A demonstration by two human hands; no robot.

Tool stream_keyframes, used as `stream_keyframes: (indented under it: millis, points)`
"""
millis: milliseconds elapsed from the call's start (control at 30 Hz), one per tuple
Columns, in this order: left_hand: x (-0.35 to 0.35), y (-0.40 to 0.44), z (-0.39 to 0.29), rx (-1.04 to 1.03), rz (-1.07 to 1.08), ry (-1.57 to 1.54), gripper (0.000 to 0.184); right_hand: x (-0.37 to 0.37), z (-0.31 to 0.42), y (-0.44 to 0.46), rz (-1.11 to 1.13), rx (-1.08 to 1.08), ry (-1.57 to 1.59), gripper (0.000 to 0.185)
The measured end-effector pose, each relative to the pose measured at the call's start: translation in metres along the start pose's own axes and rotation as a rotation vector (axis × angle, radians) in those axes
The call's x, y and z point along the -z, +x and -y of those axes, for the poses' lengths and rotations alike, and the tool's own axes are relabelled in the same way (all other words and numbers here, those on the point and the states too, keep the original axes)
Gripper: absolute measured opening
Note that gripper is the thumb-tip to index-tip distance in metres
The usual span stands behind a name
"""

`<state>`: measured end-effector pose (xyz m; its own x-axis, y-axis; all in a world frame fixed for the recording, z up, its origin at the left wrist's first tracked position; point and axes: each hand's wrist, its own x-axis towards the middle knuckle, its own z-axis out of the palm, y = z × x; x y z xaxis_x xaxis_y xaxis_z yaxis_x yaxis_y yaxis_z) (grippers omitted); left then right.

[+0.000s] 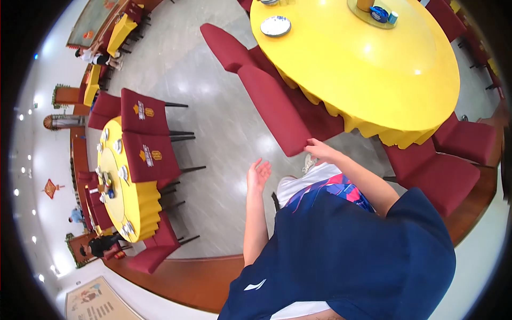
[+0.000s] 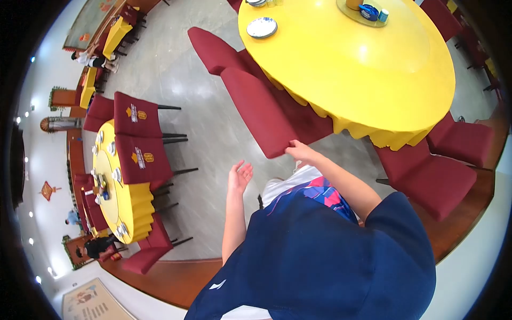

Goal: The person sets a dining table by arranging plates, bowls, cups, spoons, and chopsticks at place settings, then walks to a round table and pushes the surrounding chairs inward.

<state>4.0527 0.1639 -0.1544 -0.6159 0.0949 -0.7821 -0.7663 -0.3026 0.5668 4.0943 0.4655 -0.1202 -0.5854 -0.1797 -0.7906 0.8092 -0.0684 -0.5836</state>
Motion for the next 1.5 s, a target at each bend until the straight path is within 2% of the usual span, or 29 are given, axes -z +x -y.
stream_keyframes:
  millis: [33,67,133,200,300,367,433,467,500,533,600,633,700,767,867,900,1000,1033,1100,1167,1267,1333,1500]
  points:
    - [-0.005,0.013,-0.022,-0.027,0.034,-0.013,0.048,-0.004,-0.003,0.024,0.077,-0.066,0.172,0.084]
    - [-0.010,0.026,-0.041,-0.051,0.069,-0.027,0.050,-0.007,-0.001,0.030,0.066,-0.066,0.186,0.084]
    - [-0.034,0.050,-0.086,-0.039,0.099,-0.023,0.055,-0.016,0.011,0.029,-0.058,-0.156,0.439,0.089]
    - [-0.063,0.073,-0.130,-0.010,0.119,-0.004,0.061,-0.011,0.011,0.033,-0.122,-0.138,0.539,0.094]
    - [-0.101,0.125,-0.181,-0.055,0.174,0.226,0.077,-0.003,-0.013,0.046,-0.063,-0.020,0.814,0.094]
    - [-0.125,0.164,-0.211,-0.044,0.209,0.373,0.081,-0.020,-0.022,0.041,-0.265,0.012,0.795,0.094]
    - [-0.164,0.193,-0.243,0.026,0.282,0.437,0.078,-0.047,-0.028,0.049,-0.387,0.031,0.968,0.094]
    - [-0.186,0.200,-0.258,0.008,0.266,0.472,0.071,-0.062,-0.027,0.053,-0.484,0.045,1.085,0.094]
    - [-0.195,0.225,-0.272,0.074,0.335,0.545,0.064,-0.076,-0.020,0.052,-0.549,0.057,1.260,0.085]
    - [-0.204,0.250,-0.283,0.140,0.407,0.604,0.058,-0.094,-0.006,0.047,-0.598,0.061,1.329,0.085]
    - [-0.219,0.278,-0.300,0.379,0.593,0.721,0.049,-0.117,0.024,0.038,-0.533,0.274,1.610,0.066]
    - [-0.228,0.281,-0.304,0.479,0.565,0.797,0.043,-0.117,0.018,0.046,-0.572,0.278,1.640,0.066]
    - [-0.237,0.286,-0.308,0.570,0.623,0.877,0.041,-0.122,0.002,0.072,-0.579,0.408,1.773,0.052]
    - [-0.244,0.273,-0.312,0.729,0.634,0.897,0.033,-0.131,0.019,0.064,-0.637,0.378,1.806,0.047]
    - [-0.240,0.290,-0.311,0.661,0.614,1.002,0.028,-0.133,0.014,0.064,-0.703,0.368,1.804,0.043]
    - [-0.237,0.288,-0.310,0.682,0.633,0.922,0.022,-0.136,0.013,0.063,-0.692,0.366,1.786,0.042]
    - [-0.230,0.285,-0.315,0.707,0.613,0.875,0.022,-0.139,0.007,0.064,-0.715,0.311,1.809,0.041]
    - [-0.228,0.286,-0.316,0.688,0.617,0.886,0.022,-0.139,0.003,0.064,-0.701,0.331,1.814,0.041]
    - [-0.217,0.290,-0.318,0.791,0.611,0.829,0.025,-0.146,-0.009,0.069,-0.660,0.383,1.742,0.045]
    - [-0.207,0.282,-0.323,0.796,0.606,0.846,0.026,-0.161,-0.003,0.072,-0.674,0.363,1.809,0.043]
    - [-0.161,0.273,-0.329,0.812,0.676,0.814,0.033,-0.197,-0.020,0.077,-0.693,0.345,1.821,0.040]
    - [-0.135,0.260,-0.337,0.737,0.531,0.980,0.037,-0.225,-0.017,0.077,-0.662,0.414,1.869,0.040]
    - [-0.079,0.247,-0.359,0.795,0.514,1.042,0.039,-0.276,-0.004,0.072,-0.763,0.375,1.893,0.036]
